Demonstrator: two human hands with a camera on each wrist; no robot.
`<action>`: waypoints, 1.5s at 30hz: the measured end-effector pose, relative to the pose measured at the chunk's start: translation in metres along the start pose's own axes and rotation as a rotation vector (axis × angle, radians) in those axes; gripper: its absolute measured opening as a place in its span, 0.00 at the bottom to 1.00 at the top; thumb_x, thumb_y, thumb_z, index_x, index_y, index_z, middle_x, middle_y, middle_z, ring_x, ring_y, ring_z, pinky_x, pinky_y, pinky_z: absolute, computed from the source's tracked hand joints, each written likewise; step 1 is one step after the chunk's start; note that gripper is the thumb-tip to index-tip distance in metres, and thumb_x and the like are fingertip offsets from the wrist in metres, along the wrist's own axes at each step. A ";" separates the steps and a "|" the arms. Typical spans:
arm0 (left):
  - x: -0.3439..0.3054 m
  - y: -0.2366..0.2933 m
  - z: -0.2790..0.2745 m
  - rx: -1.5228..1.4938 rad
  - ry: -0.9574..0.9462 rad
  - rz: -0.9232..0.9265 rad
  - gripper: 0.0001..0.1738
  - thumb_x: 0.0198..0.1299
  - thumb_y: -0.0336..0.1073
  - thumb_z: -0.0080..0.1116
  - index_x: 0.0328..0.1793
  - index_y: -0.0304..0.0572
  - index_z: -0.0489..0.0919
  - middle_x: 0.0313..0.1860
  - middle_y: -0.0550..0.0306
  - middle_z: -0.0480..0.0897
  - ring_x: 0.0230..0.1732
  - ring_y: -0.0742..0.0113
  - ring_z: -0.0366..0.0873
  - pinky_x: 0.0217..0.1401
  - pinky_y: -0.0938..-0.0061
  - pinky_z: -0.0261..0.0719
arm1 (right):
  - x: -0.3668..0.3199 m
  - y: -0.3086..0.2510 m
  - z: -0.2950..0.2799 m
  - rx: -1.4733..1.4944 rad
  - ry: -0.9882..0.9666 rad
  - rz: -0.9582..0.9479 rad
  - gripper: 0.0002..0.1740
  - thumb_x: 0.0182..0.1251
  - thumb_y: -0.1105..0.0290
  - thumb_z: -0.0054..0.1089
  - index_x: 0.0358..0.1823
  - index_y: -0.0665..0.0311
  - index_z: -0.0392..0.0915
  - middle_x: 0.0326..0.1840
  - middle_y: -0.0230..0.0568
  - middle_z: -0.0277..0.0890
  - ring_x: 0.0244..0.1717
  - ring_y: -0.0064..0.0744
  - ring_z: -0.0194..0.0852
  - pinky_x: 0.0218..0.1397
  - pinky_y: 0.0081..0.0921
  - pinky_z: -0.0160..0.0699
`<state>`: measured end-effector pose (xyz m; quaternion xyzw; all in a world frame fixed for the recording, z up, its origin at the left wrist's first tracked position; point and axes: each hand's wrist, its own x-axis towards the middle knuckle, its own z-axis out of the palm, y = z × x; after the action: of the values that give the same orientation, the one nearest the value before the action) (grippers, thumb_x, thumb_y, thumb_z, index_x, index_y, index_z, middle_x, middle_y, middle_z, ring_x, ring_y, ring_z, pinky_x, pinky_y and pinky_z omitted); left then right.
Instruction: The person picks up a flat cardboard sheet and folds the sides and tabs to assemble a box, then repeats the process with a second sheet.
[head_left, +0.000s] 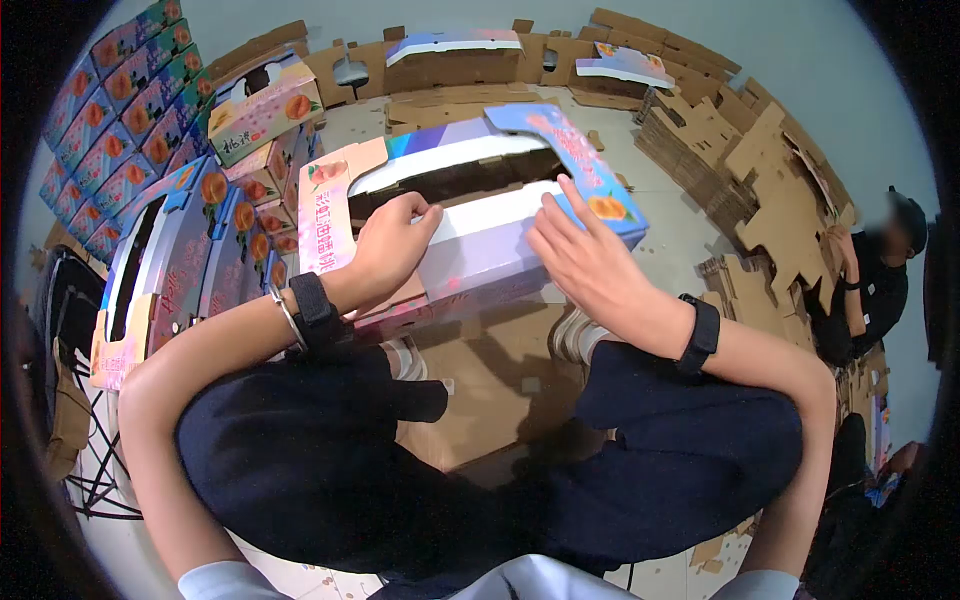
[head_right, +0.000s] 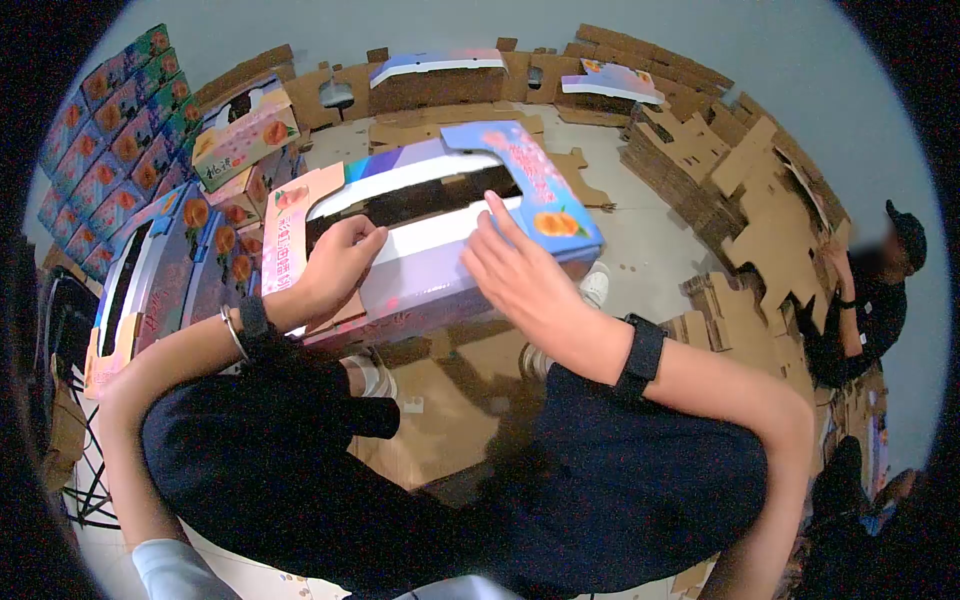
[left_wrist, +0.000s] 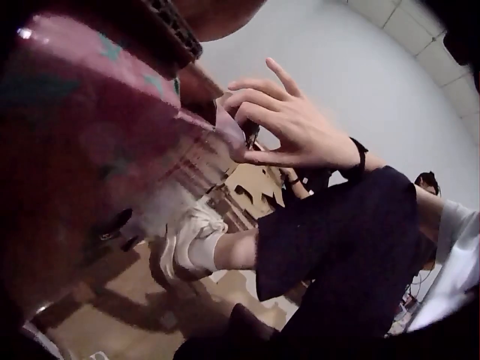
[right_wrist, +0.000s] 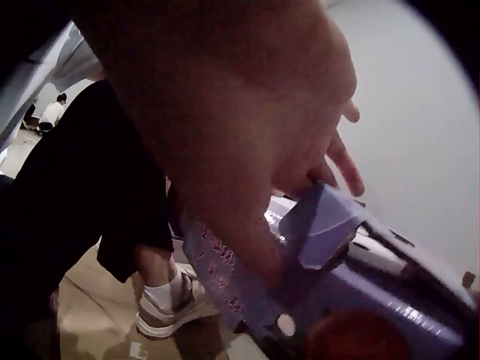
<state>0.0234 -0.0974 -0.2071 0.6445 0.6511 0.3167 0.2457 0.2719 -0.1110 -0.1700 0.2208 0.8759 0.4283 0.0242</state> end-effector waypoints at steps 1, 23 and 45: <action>0.002 0.000 0.001 0.001 0.001 0.001 0.21 0.62 0.46 0.50 0.42 0.30 0.78 0.37 0.36 0.80 0.43 0.41 0.78 0.49 0.59 0.72 | 0.004 -0.001 -0.004 -0.001 0.001 0.001 0.25 0.53 0.61 0.56 0.51 0.67 0.70 0.50 0.44 0.70 0.63 0.44 0.61 0.77 0.52 0.37; -0.011 0.008 0.020 -0.329 -0.460 0.001 0.21 0.66 0.43 0.43 0.47 0.30 0.77 0.44 0.47 0.79 0.49 0.62 0.73 0.56 0.70 0.67 | 0.011 -0.019 0.002 0.855 -0.026 0.113 0.55 0.42 0.37 0.68 0.62 0.74 0.62 0.57 0.53 0.67 0.60 0.52 0.64 0.64 0.41 0.61; -0.014 -0.016 0.029 -0.011 -0.374 0.025 0.33 0.69 0.54 0.37 0.43 0.24 0.77 0.43 0.29 0.79 0.49 0.38 0.76 0.55 0.58 0.70 | 0.005 -0.013 -0.009 1.160 0.056 0.003 0.25 0.57 0.57 0.63 0.50 0.68 0.75 0.52 0.46 0.68 0.56 0.44 0.64 0.59 0.36 0.65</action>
<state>0.0340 -0.1076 -0.2394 0.6990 0.5842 0.1981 0.3618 0.2605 -0.1224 -0.1733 0.1877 0.9673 -0.1161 -0.1246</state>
